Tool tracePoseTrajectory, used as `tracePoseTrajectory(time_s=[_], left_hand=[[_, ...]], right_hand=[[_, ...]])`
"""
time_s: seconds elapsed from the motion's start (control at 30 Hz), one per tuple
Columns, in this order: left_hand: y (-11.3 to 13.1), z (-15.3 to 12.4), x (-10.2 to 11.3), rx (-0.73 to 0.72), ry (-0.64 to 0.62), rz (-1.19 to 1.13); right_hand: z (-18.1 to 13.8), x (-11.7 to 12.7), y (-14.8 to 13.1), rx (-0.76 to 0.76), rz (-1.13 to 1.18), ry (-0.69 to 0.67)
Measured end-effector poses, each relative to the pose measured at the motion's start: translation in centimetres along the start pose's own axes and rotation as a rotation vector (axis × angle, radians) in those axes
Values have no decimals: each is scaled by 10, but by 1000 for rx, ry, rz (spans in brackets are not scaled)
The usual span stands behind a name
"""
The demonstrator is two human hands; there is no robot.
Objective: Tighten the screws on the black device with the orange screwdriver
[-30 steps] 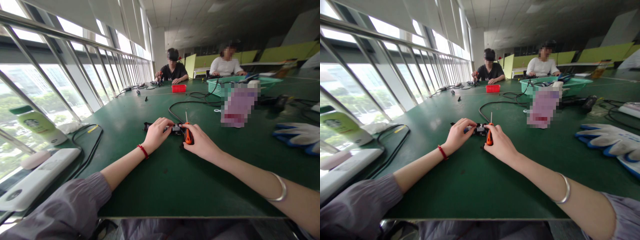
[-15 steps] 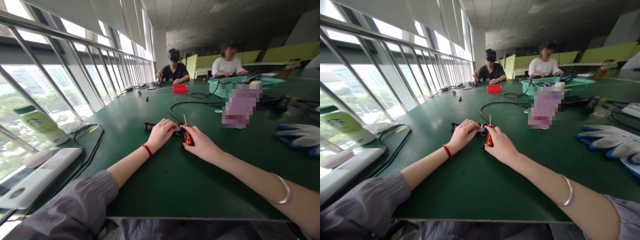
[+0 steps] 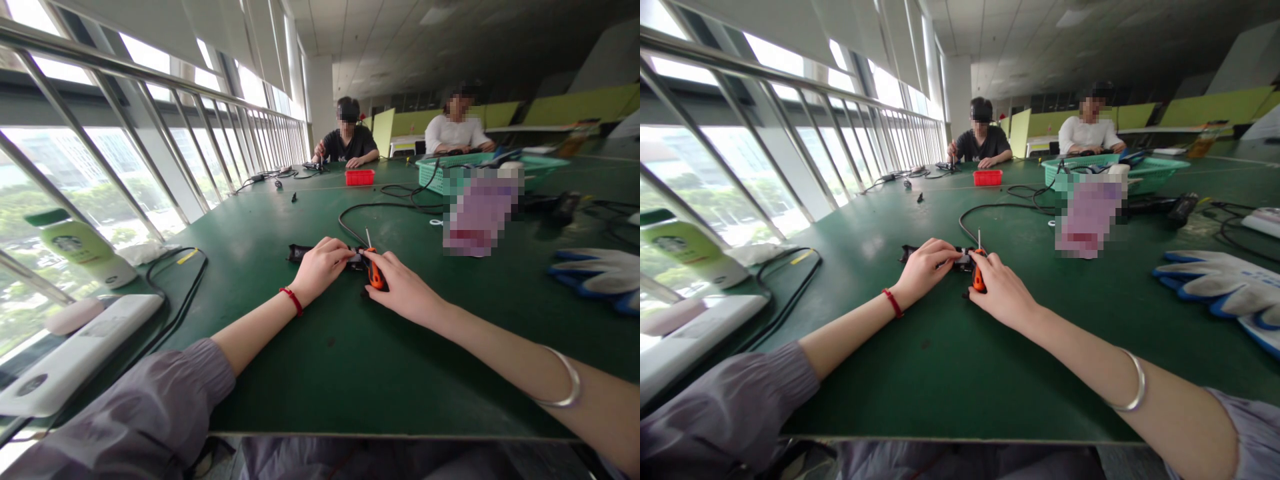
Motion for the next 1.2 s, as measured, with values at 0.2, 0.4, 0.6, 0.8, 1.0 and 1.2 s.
tracePoseTrajectory(time_s=[0.2,0.4,0.6,0.8,1.0,1.2], left_hand=[[-2,0,14,-60,-63,213],[-1,-3,43,247,-342,372],[14,-11,34,312,-422,346],[13,-14,21,292,-375,376],[-1,-12,20,329,-378,283],[-14,-13,20,318,-317,184]], right_hand=[[-2,0,2,31,-23,-12],[-3,4,2,71,-83,-47],[-3,4,3,102,-109,-33],[-3,4,3,128,-131,-22],[-4,4,2,157,-99,-25],[-6,4,-1,180,-83,-61]])
Point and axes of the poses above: each hand's wrist, its own z-axis towards the middle knuckle, its own x-axis out of the back of the hand, y = z × x, the point moved 1 cm from there along z, towards the middle knuckle
